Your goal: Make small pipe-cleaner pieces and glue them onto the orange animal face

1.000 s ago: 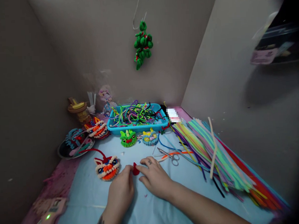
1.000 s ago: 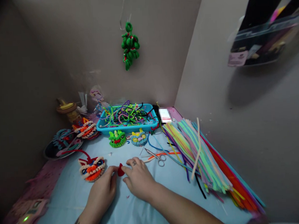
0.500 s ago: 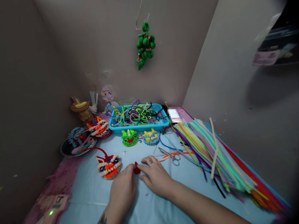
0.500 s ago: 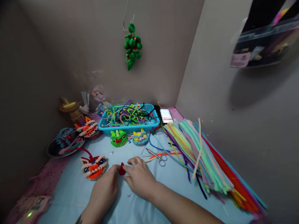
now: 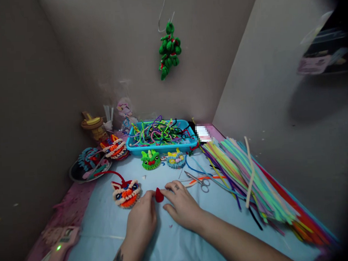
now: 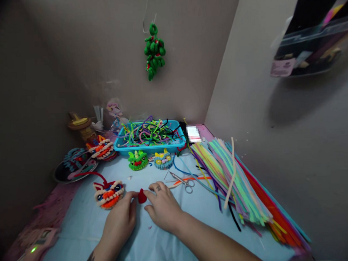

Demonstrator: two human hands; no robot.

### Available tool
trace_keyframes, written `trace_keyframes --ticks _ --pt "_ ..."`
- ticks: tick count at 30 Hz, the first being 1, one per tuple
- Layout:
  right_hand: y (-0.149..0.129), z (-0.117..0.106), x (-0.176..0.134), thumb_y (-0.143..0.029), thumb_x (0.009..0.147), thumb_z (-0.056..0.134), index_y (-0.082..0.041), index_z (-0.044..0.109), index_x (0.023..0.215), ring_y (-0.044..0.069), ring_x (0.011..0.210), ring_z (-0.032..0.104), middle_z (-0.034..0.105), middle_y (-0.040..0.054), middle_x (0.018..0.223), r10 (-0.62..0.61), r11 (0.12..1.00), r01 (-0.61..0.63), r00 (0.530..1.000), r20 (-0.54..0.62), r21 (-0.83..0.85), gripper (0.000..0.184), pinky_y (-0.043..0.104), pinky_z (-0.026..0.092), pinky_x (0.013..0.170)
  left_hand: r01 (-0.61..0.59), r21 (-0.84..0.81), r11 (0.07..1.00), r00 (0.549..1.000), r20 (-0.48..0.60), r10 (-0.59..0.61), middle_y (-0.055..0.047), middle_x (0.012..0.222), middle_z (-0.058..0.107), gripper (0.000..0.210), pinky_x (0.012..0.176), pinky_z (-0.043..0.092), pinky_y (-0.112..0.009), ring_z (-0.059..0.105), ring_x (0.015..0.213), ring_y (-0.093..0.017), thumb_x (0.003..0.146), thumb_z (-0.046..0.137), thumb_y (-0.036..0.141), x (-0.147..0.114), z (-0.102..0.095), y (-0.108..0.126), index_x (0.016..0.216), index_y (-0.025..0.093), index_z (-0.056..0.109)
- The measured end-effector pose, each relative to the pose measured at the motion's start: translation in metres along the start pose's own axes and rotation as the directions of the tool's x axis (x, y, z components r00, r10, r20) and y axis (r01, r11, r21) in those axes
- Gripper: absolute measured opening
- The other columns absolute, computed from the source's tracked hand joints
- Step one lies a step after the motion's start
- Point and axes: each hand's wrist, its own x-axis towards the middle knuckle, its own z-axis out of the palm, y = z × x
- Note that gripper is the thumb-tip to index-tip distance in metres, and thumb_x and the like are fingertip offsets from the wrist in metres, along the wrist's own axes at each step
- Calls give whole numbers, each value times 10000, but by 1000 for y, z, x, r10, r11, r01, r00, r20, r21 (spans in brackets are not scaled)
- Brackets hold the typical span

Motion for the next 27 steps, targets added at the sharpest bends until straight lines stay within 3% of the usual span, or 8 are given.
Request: trace_keyframes --ticks 19,27 --pt "-1 -2 2 -283 788 552 -263 533 1153 228 1078 344 480 53 1135 -5 1000 5 999 32 -16 366 372 305 933 -33 60 998 997 77 28 -81 958 644 325 759 438 -294 610 874 -178 813 310 76 3 1 0 1064 186 484" --pt "-1 -4 -1 -309 786 561 -261 499 1185 219 1074 341 487 42 1135 -2 1000 2 1000 4 9 406 363 306 941 -62 -11 998 997 -39 62 -69 962 664 257 738 484 -296 636 867 -177 847 326 175 2 6 -12 1039 210 493"
